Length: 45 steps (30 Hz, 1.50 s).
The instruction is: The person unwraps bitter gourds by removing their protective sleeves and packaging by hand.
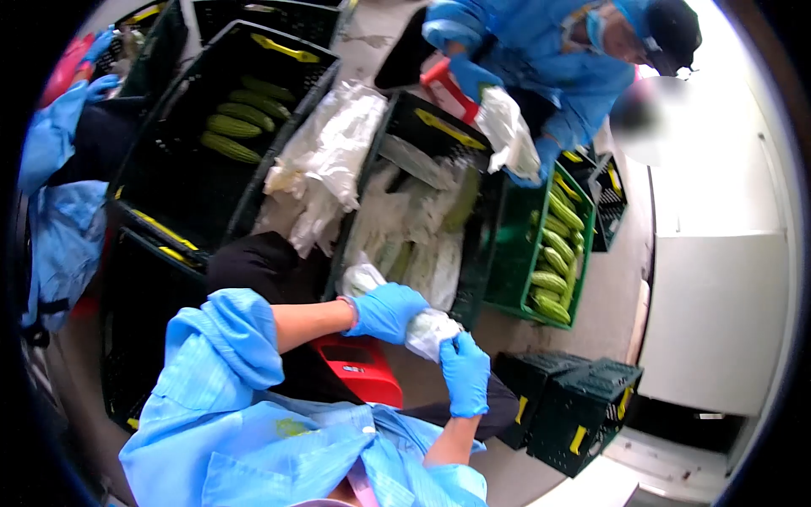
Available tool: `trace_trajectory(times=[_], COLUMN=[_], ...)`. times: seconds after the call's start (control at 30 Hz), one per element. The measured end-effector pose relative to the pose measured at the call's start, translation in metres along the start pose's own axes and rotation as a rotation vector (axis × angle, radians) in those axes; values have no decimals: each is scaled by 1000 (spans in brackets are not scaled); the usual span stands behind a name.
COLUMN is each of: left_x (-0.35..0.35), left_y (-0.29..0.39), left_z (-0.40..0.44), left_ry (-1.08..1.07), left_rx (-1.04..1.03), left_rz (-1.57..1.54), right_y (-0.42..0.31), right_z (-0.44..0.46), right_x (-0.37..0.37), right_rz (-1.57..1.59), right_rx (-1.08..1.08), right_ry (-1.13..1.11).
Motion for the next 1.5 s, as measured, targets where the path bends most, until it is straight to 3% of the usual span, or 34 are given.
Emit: trace_trajectory(times=[0.07,0.33,0.43,0.67,0.83,0.97,1.07,1.2,1.37,1.5], left_x=[-7,-10,2,24,52,60,49,27,7,10], left_y=[0,18,42,62,63,49,37,21,-15,-10], left_z=[0,-3,-4,3,-3,-8,-7,1,2,5], left_ry=[-59,-184,-233,-77,-6,6,-150,-110,-329,-306], left_rx=[-29,-110,-213,-372,-420,-362,-303,-288,136,180], left_rz=[28,-217,-428,-618,-636,-318,-201,-477,-639,-810], right_y=[0,-11,-58,-146,-166,-190,-203,-206,-186,-191], right_z=[-4,-21,-30,-41,-39,-45,-49,-52,-59,-74], right_x=[-7,14,39,62,76,107,136,172,216,237], right_rz=[29,308,85,-207,-118,-204,-166,-192,-88,-187], right_rx=[-8,319,502,785,722,715,689,641,580,692], right_ry=[-63,95,78,3,-30,-19,48,94,232,293])
Point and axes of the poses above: each hand's wrist, its own z-axis towards the middle knuckle, its own x-axis out of the back of the hand, y = z × x, the point moved 10 cm from there along z, towards the middle knuckle, and after that the axes turned 14 degrees about z, right-handed, at the moved point
